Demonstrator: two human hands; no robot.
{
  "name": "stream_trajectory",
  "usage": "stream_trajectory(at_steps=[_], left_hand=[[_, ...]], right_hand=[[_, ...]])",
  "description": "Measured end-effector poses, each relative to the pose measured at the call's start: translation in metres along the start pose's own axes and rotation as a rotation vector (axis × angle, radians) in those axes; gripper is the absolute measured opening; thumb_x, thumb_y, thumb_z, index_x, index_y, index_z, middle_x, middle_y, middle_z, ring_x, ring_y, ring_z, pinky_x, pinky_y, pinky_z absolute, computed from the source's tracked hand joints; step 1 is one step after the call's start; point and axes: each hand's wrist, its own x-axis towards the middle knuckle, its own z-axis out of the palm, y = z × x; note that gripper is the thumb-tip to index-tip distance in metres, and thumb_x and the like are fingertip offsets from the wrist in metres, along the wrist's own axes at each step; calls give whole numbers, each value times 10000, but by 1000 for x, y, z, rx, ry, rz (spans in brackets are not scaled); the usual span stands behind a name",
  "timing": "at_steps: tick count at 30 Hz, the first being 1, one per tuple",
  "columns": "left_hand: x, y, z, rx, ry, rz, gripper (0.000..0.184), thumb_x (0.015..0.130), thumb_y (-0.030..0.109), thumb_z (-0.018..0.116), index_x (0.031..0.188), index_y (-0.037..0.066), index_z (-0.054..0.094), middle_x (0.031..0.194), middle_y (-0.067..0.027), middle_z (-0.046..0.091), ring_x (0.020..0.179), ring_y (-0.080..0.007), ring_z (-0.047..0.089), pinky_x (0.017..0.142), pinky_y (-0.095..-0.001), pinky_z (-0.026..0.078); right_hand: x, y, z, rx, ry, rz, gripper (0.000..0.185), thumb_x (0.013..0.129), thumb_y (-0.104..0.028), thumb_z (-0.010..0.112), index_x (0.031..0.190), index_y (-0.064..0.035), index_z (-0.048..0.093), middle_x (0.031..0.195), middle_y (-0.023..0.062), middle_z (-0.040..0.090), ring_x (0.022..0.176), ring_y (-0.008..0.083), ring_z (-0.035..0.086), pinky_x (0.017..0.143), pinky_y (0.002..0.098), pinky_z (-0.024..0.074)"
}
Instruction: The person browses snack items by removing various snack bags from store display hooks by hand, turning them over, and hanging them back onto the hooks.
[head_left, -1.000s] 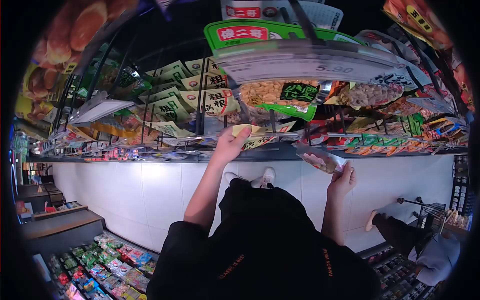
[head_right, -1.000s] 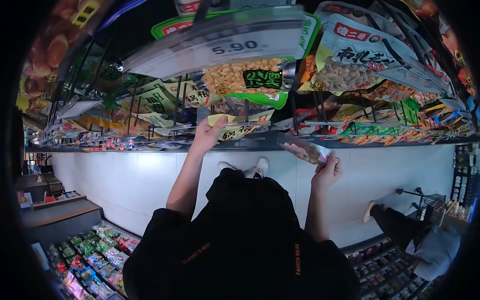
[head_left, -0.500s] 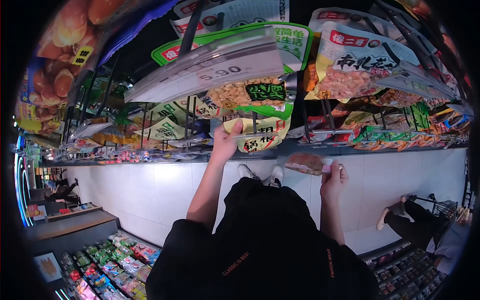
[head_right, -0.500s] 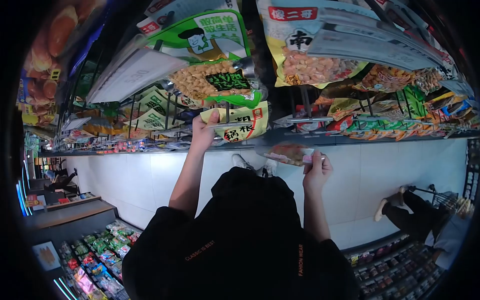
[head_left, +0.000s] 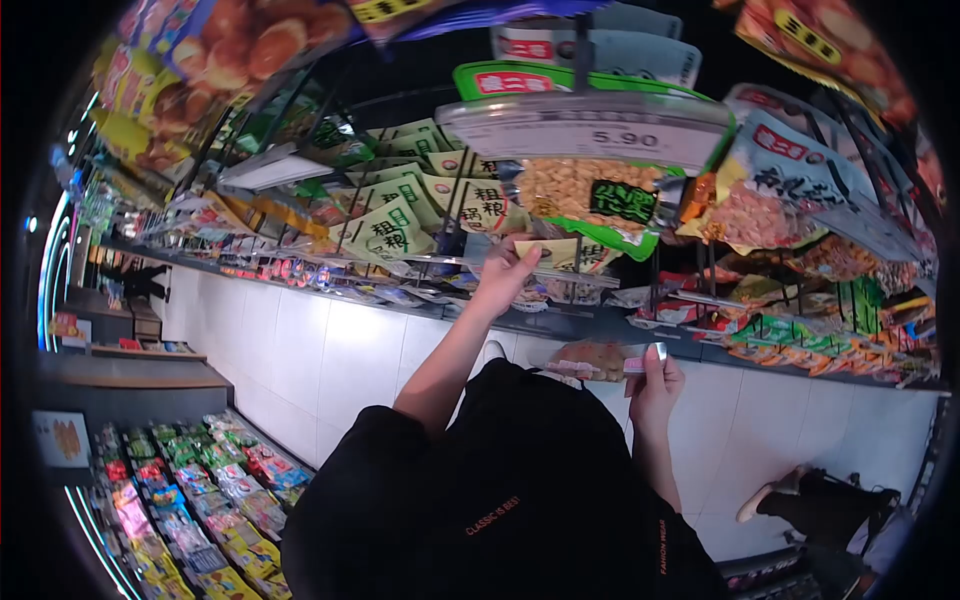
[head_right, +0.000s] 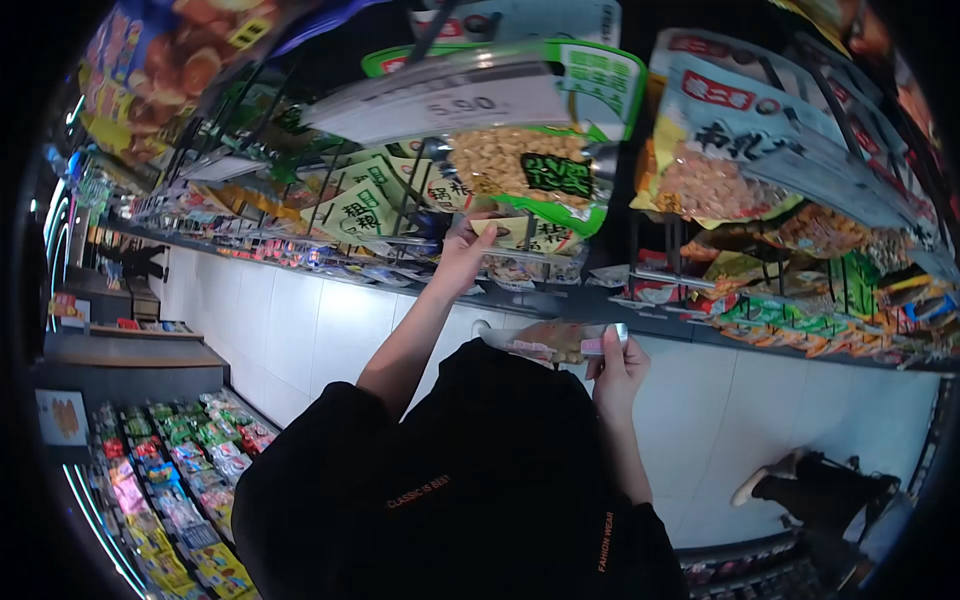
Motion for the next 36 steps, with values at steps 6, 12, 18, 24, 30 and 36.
stream_trajectory(at_steps=[6,12,18,24,30,36], left_hand=[[-43,-10,-52,-423,-34,-16,435,937,352,448,1106,-41,524,1118,-163,588,1070,-228,555,937,-349,408],[-99,3,-98,154,100,179,459,952,402,359,1090,13,561,968,-67,533,634,-113,470,652,-258,420],[-98,33,-107,-62,102,-7,173,921,189,517,987,29,504,858,-74,551,505,-82,490,449,-214,403],[-62,26,-137,-104,91,-62,192,936,168,500,782,59,464,595,-12,512,460,-84,489,445,-202,382],[-51,8,-154,-119,26,-7,175,923,186,530,817,48,510,657,-14,566,491,-73,521,459,-204,405],[-43,15,-163,-156,-20,-17,165,919,160,533,817,33,505,668,-41,576,526,-112,568,532,-234,464]], right_hand=[[1,13,38,-8,-184,114,265,927,-241,509,752,-43,535,656,44,573,491,104,538,459,223,384],[6,26,93,69,-309,115,276,950,-259,468,837,-19,545,671,55,584,551,115,568,518,230,419],[15,52,147,91,-358,128,296,954,-298,457,843,-30,513,718,62,598,590,132,592,542,245,444],[39,80,174,191,-363,111,251,958,-271,448,871,-45,510,756,83,607,646,168,618,575,268,463],[44,92,181,75,-348,19,276,964,-269,438,871,-22,520,722,83,605,654,146,605,604,266,468],[42,89,189,65,-335,-45,248,970,-241,420,854,-38,502,745,85,599,656,180,621,584,279,484]])
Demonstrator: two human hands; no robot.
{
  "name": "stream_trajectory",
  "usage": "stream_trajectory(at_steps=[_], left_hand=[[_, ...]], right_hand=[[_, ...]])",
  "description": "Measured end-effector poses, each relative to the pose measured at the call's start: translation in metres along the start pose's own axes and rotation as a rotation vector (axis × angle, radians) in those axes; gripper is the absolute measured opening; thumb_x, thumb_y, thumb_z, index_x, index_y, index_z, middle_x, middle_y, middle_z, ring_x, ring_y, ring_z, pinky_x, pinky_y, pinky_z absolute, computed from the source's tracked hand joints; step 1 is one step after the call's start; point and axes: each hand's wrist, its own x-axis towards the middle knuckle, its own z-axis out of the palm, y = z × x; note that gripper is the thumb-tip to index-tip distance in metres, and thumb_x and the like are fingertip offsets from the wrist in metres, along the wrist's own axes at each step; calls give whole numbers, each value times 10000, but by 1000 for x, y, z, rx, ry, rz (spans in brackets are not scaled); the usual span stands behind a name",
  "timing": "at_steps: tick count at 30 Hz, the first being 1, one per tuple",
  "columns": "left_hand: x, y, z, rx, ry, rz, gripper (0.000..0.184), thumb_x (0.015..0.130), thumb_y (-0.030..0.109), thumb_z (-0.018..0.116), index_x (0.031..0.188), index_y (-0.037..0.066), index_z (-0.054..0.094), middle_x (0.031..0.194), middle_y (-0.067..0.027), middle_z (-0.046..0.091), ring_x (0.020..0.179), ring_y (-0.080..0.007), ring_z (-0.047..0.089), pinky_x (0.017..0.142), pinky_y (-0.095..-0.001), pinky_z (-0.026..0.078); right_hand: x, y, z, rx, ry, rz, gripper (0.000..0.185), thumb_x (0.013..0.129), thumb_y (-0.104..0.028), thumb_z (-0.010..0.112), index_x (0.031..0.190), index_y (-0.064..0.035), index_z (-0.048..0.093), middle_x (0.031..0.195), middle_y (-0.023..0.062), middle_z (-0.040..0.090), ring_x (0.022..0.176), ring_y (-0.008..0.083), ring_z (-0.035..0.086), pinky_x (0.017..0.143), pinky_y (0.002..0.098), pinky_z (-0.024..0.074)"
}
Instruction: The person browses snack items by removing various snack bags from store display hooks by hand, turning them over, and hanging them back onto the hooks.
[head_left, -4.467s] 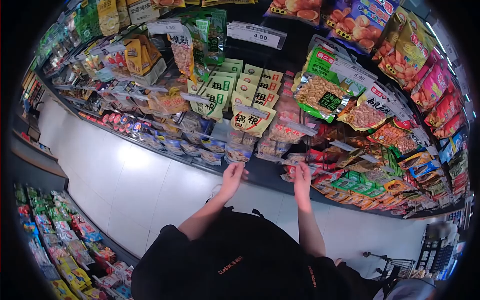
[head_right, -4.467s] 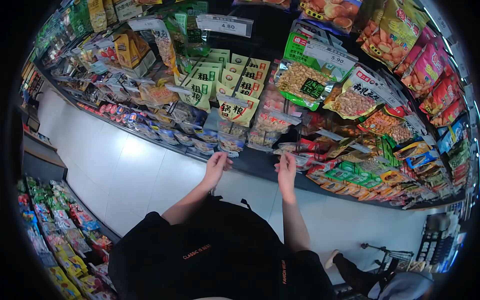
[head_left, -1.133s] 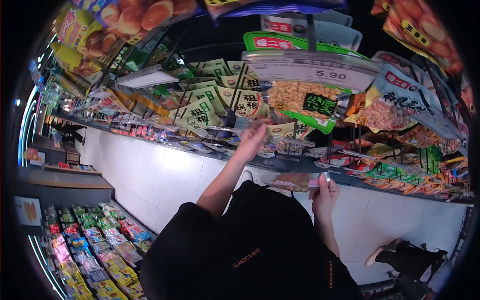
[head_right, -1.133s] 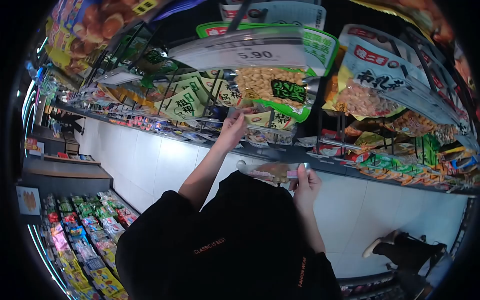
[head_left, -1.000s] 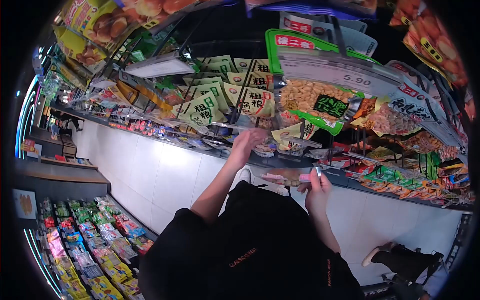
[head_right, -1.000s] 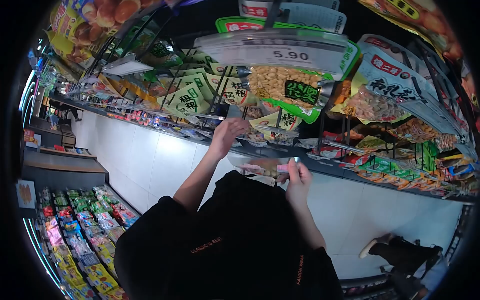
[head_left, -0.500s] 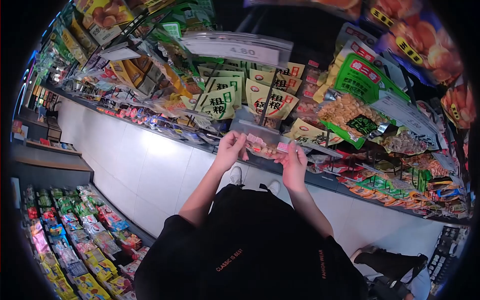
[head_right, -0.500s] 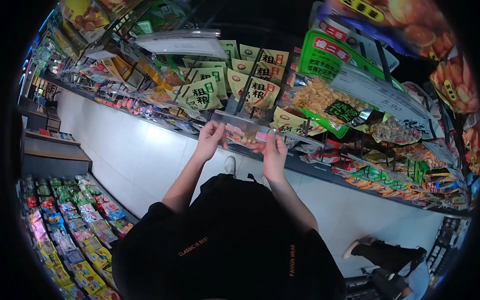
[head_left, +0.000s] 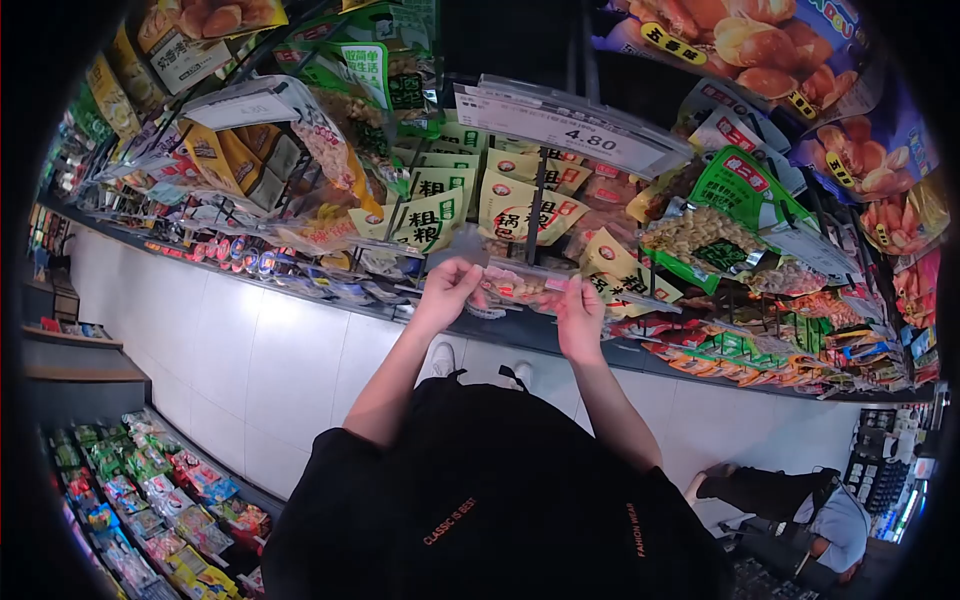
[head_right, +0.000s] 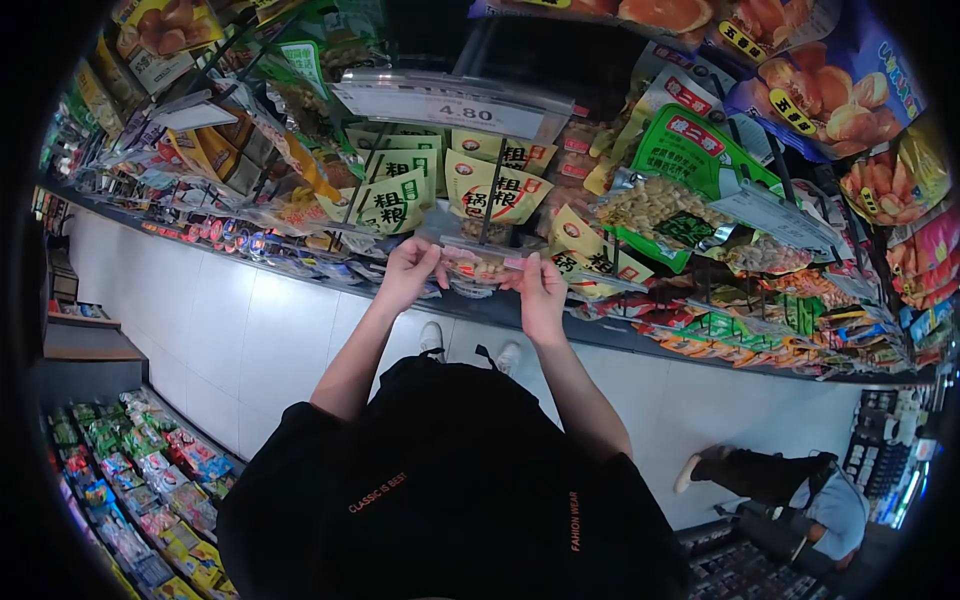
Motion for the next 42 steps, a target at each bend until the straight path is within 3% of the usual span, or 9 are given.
stream_trajectory(at_steps=[11,25,31,33,35,37,39,42], left_hand=[[15,3,2,-77,37,22,211,911,184,554,783,29,492,631,-37,556,450,-90,527,406,-215,403],[15,2,15,-60,115,27,218,903,194,566,788,24,493,661,-44,577,431,-85,517,390,-213,399],[16,-1,19,-81,179,67,209,906,180,557,784,23,494,626,-43,561,422,-85,518,361,-210,377],[19,-1,20,-80,205,99,207,908,176,554,784,21,495,616,-44,555,422,-86,518,360,-212,375],[17,1,18,28,214,35,194,925,162,520,795,27,469,712,-84,593,422,-118,508,412,-235,414],[19,1,23,23,226,47,190,925,168,521,807,28,470,691,-71,578,425,-119,510,416,-235,413],[19,4,26,31,251,58,189,928,183,518,831,27,475,652,-56,559,451,-116,521,443,-233,426],[15,4,36,32,345,40,187,928,191,515,937,7,484,736,-67,578,512,-123,563,476,-233,448]], right_hand=[[13,-8,17,-73,97,0,276,962,-269,439,830,-34,500,704,69,592,587,147,603,525,247,462],[13,-4,13,-31,132,-31,286,956,-276,453,802,-41,507,657,58,583,509,129,574,454,232,418],[20,-6,14,-68,140,53,288,941,-309,483,817,-50,513,622,59,570,485,126,564,448,225,406],[21,-7,19,-73,199,115,327,942,-316,481,756,-48,491,531,40,533,456,115,538,432,222,388],[26,-2,12,-66,178,113,337,939,-332,482,754,-50,491,533,32,526,453,113,533,434,223,393],[31,2,9,-58,139,119,348,936,-349,484,752,-53,492,535,24,518,451,112,528,436,223,398],[36,5,7,-31,126,87,333,917,-378,509,816,-61,496,667,65,605,458,122,552,453,223,419],[35,8,5,-43,92,37,285,936,-337,482,959,-53,469,810,66,617,529,125,575,485,227,449]])
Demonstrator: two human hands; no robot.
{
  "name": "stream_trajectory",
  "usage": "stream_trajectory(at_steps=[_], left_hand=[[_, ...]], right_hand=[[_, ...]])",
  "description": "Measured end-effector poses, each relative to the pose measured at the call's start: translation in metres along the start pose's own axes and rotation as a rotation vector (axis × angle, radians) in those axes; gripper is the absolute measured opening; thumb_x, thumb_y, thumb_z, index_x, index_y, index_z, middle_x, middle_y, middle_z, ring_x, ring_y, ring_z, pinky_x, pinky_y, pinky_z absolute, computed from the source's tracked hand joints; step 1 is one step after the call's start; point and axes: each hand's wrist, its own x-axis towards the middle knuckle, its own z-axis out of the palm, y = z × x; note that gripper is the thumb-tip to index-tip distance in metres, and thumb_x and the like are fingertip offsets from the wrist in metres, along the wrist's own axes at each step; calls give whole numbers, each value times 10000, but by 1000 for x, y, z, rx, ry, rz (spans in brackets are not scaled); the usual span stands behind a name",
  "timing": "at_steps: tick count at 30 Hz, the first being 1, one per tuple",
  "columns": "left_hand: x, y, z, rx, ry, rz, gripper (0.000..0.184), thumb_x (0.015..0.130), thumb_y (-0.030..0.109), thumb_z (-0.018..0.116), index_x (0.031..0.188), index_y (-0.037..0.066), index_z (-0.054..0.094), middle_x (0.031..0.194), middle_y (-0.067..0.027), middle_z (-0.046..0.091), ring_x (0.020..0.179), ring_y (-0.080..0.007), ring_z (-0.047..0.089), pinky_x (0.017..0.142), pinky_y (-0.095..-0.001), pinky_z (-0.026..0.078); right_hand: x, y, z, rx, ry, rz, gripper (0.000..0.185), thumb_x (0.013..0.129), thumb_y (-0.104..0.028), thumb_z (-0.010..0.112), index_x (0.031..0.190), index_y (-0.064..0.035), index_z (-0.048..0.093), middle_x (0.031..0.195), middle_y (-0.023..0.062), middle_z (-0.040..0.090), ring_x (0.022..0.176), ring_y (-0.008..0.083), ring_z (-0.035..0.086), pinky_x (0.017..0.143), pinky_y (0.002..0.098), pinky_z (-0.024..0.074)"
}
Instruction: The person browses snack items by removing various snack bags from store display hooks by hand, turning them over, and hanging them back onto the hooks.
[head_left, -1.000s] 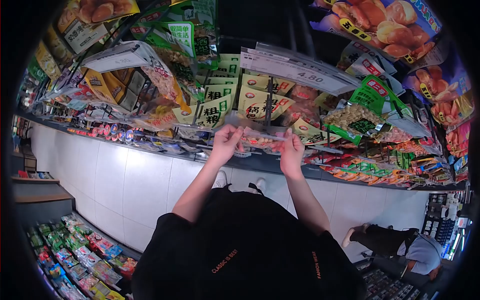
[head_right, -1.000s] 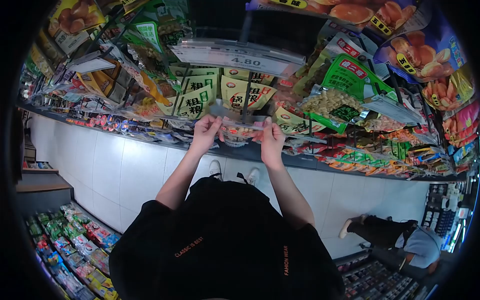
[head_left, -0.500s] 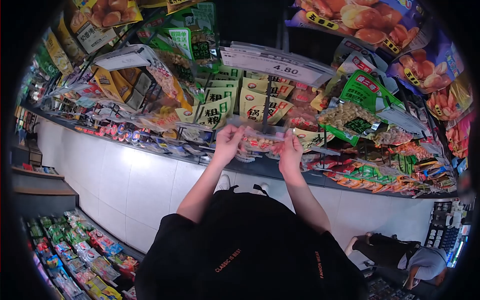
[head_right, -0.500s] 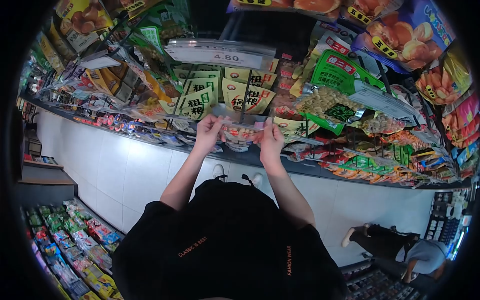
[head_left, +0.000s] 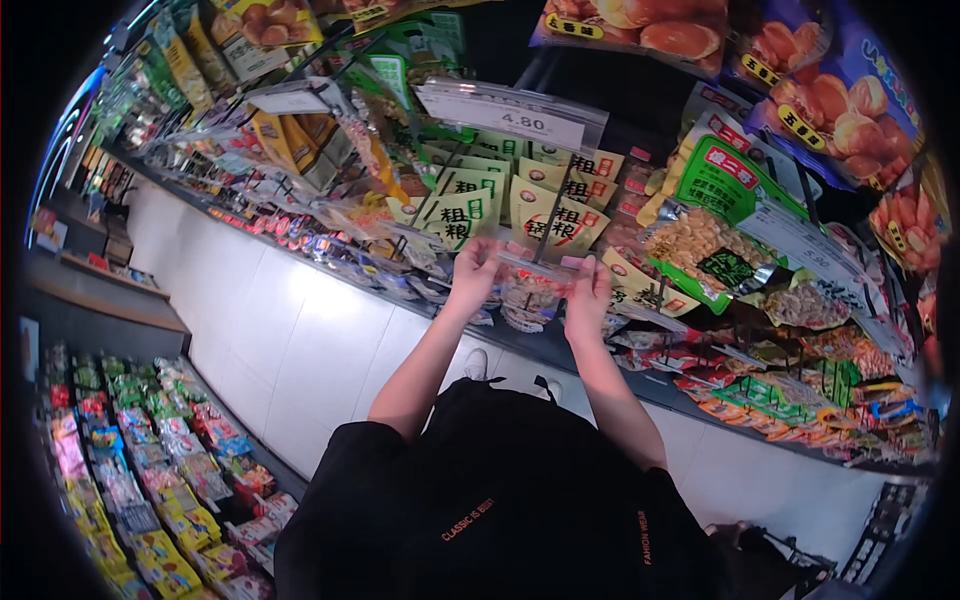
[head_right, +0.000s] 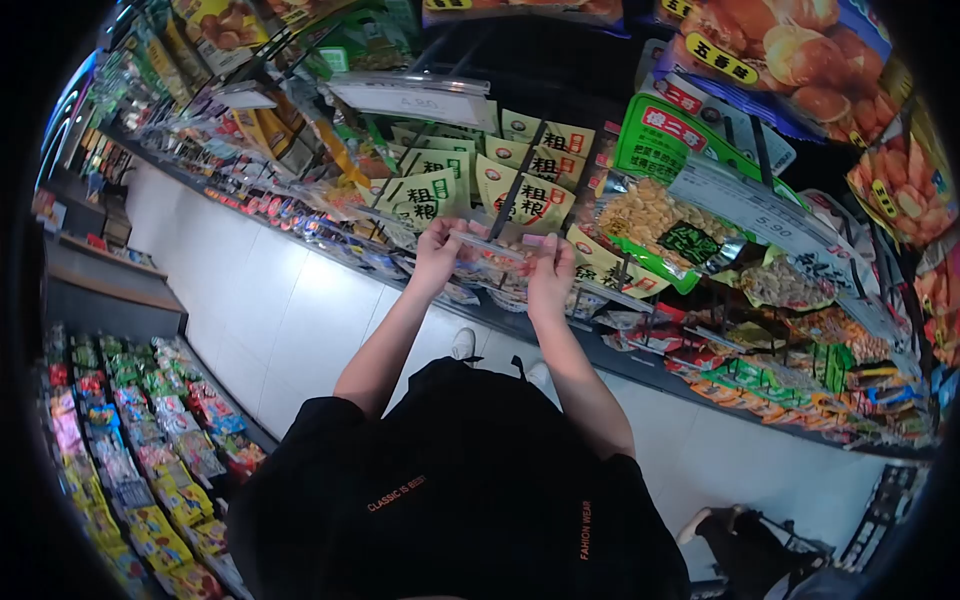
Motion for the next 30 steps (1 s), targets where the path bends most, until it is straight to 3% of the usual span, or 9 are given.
stream_trajectory(at_steps=[2,8,13,17,21,22,25,28,30], left_hand=[[-5,6,4,105,107,13,279,924,197,518,1103,-4,447,871,-82,587,581,-138,607,501,-232,466],[-42,-7,-27,121,191,-52,382,910,194,535,1219,15,400,1024,-95,587,659,-155,639,542,-235,481],[-68,-38,-85,-4,232,-182,258,898,203,560,1082,33,498,876,-63,619,631,-144,622,555,-231,479],[-62,-46,-122,-86,321,-144,218,897,192,560,1048,42,513,841,-73,627,633,-137,613,553,-234,476],[-26,-21,-158,-124,442,86,448,884,141,563,1242,49,309,805,-81,616,662,-128,602,555,-229,470],[-15,-11,-173,-40,446,109,613,858,108,588,1316,66,182,1005,-136,574,845,-169,588,686,-243,479],[21,12,-207,40,595,357,732,818,155,653,1345,50,157,1275,-203,370,1123,-238,435,808,-323,458],[51,33,-238,85,602,448,811,776,163,702,1338,19,136,1350,-212,216,1222,-286,296,954,-376,349],[65,43,-252,193,572,444,821,768,167,712,1329,7,134,1310,-207,247,1198,-276,305,970,-381,316]], right_hand=[[-8,-3,2,-27,-24,-68,338,950,-257,463,1189,-46,350,973,93,538,631,113,573,485,228,444],[-34,24,-18,-167,-28,-155,419,935,-144,471,1292,-41,276,1188,88,414,771,121,554,539,222,462],[-56,63,-39,-272,-12,-78,355,915,-118,505,1224,-37,349,1059,65,457,729,99,529,529,215,438],[-71,91,-26,-472,-238,128,243,904,-141,539,1110,-29,477,880,41,521,663,78,517,521,204,420],[-71,100,25,-507,-460,106,256,895,-150,556,1117,-29,512,890,52,527,649,71,513,528,207,423],[-65,99,42,-563,-453,-3,262,894,-125,544,1136,-28,512,979,76,501,693,78,524,542,213,437],[-38,91,95,-558,-315,-188,402,903,-112,511,1275,-43,375,1083,86,454,779,107,534,551,224,460],[-11,75,140,-470,-206,-133,506,916,-146,493,1344,-54,241,1093,86,447,771,124,540,531,236,465],[0,70,160,-426,-149,-106,556,924,-179,488,1367,-59,174,1091,85,447,737,132,546,510,241,463]])
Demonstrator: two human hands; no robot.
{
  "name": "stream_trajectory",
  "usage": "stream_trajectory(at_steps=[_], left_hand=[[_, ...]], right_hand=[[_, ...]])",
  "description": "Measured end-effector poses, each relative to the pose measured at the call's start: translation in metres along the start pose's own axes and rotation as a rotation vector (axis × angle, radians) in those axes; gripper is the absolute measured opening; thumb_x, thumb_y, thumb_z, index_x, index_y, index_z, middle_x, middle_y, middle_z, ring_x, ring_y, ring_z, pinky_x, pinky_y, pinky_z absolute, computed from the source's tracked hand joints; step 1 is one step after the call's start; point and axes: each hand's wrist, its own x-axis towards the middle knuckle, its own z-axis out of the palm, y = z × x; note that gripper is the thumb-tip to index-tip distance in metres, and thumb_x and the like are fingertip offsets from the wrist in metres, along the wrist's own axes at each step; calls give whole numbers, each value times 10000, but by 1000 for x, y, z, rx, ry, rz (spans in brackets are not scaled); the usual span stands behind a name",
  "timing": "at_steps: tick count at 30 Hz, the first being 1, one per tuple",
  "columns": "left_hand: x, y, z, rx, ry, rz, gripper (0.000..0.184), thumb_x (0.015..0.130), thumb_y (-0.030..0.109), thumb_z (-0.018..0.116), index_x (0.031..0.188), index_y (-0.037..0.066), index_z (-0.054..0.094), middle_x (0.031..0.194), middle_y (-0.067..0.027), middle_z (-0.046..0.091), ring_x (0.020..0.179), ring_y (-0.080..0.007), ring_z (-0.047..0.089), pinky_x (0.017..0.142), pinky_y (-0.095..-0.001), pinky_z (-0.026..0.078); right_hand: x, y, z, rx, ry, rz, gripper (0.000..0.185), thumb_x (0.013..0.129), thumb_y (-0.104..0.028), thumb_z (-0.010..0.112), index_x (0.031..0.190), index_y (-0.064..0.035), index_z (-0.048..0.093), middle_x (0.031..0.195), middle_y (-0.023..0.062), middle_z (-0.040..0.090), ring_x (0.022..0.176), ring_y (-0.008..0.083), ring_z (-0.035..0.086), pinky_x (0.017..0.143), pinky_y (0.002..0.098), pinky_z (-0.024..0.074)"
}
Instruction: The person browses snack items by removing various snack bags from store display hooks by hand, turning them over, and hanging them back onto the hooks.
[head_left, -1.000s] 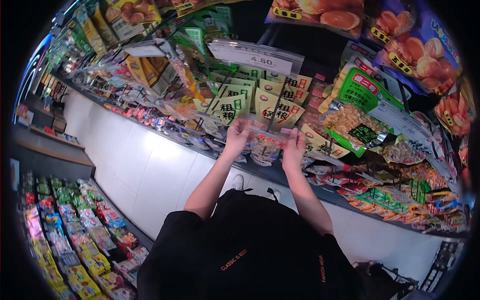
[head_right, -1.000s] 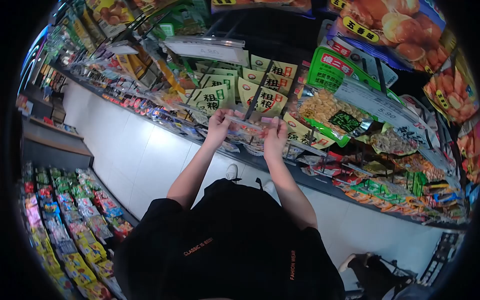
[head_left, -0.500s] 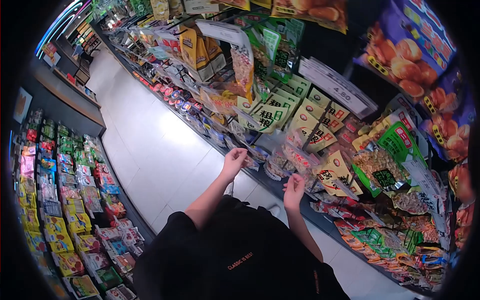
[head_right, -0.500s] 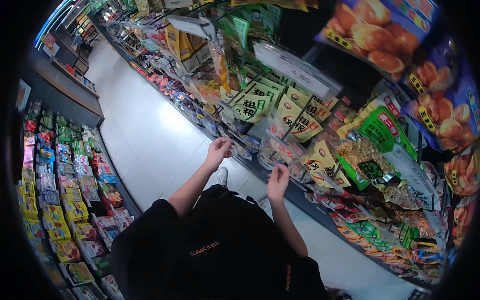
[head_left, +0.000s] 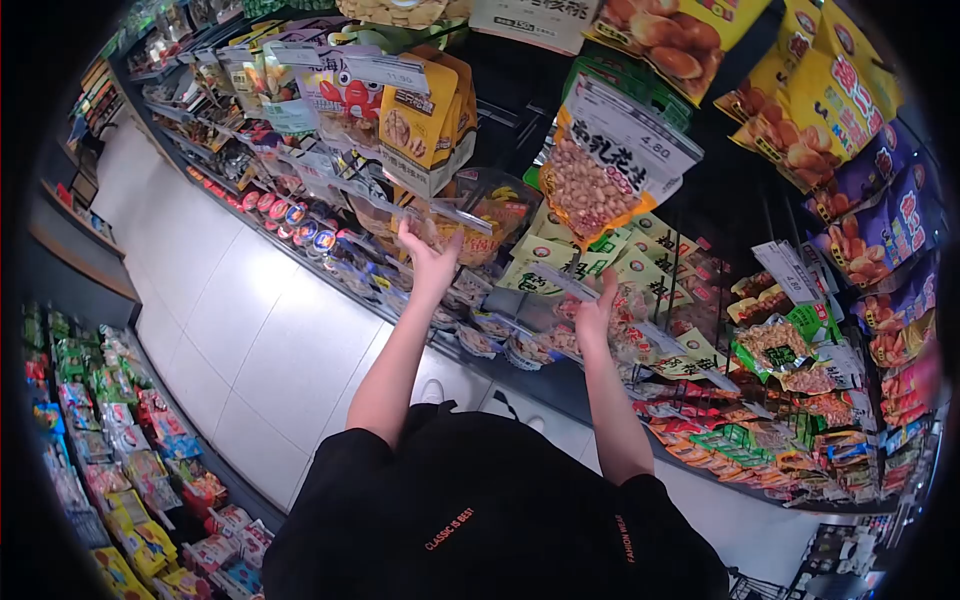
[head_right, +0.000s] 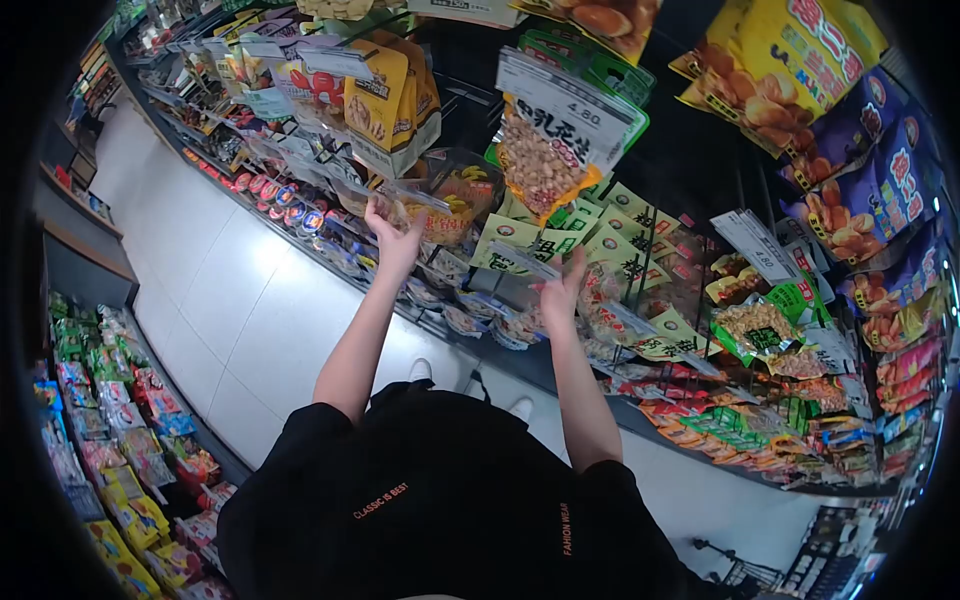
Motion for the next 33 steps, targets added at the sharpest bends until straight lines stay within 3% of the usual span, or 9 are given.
stream_trajectory(at_steps=[3,5,6,10,12,17,18,20,33], left_hand=[[16,6,-5,107,-16,15,784,754,184,726,1295,0,189,1182,-190,314,1084,-263,346,966,-387,287],[26,2,-11,123,-55,46,670,763,203,715,1249,2,299,1097,-179,339,1022,-268,355,942,-373,296],[27,3,-12,118,-72,38,670,763,203,715,1249,2,299,1097,-179,339,1022,-268,355,942,-373,296],[31,1,-15,389,-33,39,371,780,240,702,1000,25,495,1050,-158,365,989,-263,379,902,-327,323],[30,-7,-15,369,-31,-14,290,792,241,691,906,29,531,1034,-148,374,973,-257,394,888,-314,332],[19,8,-27,59,-134,108,235,902,213,573,797,15,502,928,-67,477,725,-77,453,674,-219,397],[13,5,-27,60,-149,106,235,902,213,573,797,15,502,928,-67,477,725,-77,453,674,-219,397],[7,-3,-29,-374,-299,-279,221,929,205,529,789,41,478,853,-39,540,746,-56,463,687,-216,398],[-8,24,-24,-422,-7,-265,268,948,199,489,723,95,388,680,24,443,628,-30,366,595,-199,354]], right_hand=[[4,-23,16,201,121,12,579,931,-283,492,1369,-67,181,1081,99,488,691,111,543,513,243,471],[13,-11,11,132,87,-95,468,925,-340,496,1243,-55,305,954,76,520,655,103,547,499,230,469],[7,-19,14,156,98,-69,316,928,-336,494,1048,-61,396,757,51,530,550,116,545,448,239,470],[1,-12,11,184,82,107,277,933,-327,484,900,-53,457,543,54,527,395,172,528,352,277,444],[-2,-3,6,263,86,165,288,929,-334,486,888,-49,467,550,61,537,402,170,537,357,271,446],[-14,-7,-4,455,144,171,278,926,-330,488,901,-54,515,551,65,564,420,179,568,400,294,501],[-20,-16,1,456,178,147,263,934,-313,481,923,-54,523,583,72,579,416,174,564,390,271,481],[-28,-25,-1,415,186,136,265,940,-301,472,923,-42,526,605,79,586,412,171,560,380,262,467],[-73,-31,-20,362,159,210,286,953,-270,455,872,-10,544,665,76,598,390,137,532,336,223,383]])
